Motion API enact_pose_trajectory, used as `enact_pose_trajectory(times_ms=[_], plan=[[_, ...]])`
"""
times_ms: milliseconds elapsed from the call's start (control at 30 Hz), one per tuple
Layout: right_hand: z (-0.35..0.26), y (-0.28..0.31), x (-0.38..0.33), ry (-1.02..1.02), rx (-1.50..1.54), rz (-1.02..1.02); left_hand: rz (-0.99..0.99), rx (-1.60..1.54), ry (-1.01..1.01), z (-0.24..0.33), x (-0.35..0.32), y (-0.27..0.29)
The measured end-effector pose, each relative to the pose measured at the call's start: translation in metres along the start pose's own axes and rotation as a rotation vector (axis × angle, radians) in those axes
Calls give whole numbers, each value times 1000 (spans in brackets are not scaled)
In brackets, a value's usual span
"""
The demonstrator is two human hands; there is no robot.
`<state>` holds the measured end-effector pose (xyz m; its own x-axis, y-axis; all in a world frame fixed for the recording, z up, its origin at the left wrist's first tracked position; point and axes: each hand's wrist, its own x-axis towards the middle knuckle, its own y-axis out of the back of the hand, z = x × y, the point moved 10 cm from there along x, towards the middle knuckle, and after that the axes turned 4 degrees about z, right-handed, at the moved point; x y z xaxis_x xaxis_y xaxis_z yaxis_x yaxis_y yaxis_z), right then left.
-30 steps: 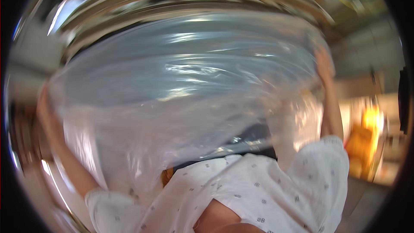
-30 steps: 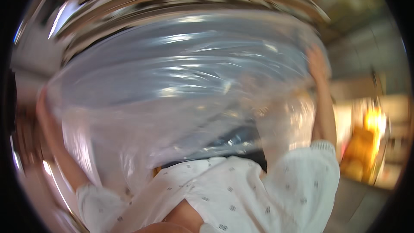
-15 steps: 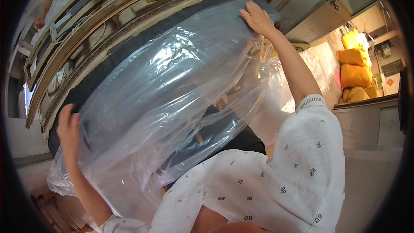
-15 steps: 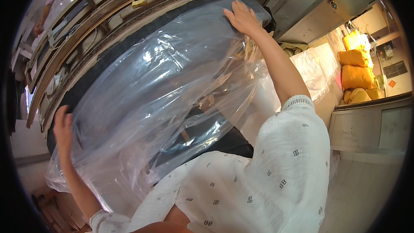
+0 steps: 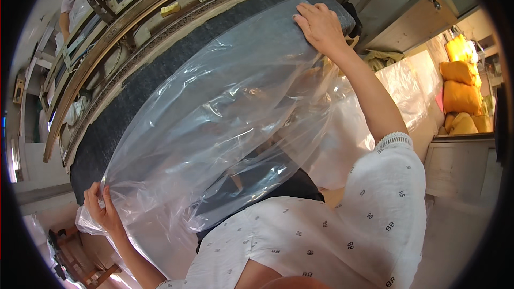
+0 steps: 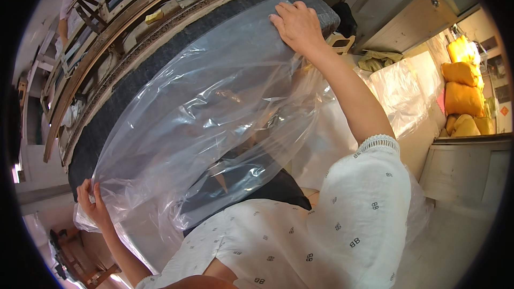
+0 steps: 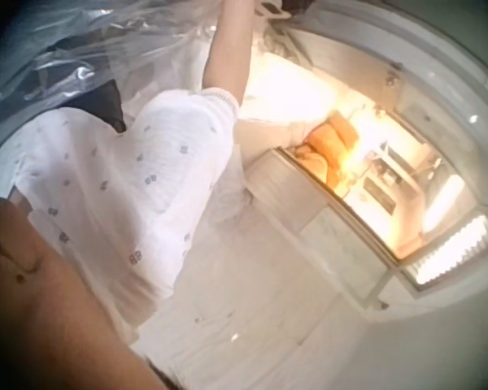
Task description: The person is wrapping a large mattress or foam block in a plastic protective bag on a manufacturing line.
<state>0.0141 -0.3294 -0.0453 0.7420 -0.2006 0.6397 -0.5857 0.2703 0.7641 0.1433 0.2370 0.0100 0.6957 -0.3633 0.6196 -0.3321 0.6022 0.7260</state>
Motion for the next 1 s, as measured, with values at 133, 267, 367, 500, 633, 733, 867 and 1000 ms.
enact_pose_trajectory(times_ms=[133,267,367,500,633,733,867,1000], plan=[[41,-16,15,-98,155,63,-60,150,27,11,-20,16],[94,-62,19,-392,301,-14,45,193,44,18,-54,35],[108,-105,32,-326,595,-287,-13,29,368,-11,-83,30],[102,-97,36,-533,874,-578,107,-301,602,-47,-82,23],[46,-56,71,-636,1339,-148,379,-725,866,-106,-70,33],[46,-73,75,-667,1349,14,461,-721,770,-144,-25,34],[21,-72,78,-569,1346,83,417,-619,759,-191,-15,15],[16,-67,84,-514,1389,-36,362,-703,811,-231,-30,-5]])
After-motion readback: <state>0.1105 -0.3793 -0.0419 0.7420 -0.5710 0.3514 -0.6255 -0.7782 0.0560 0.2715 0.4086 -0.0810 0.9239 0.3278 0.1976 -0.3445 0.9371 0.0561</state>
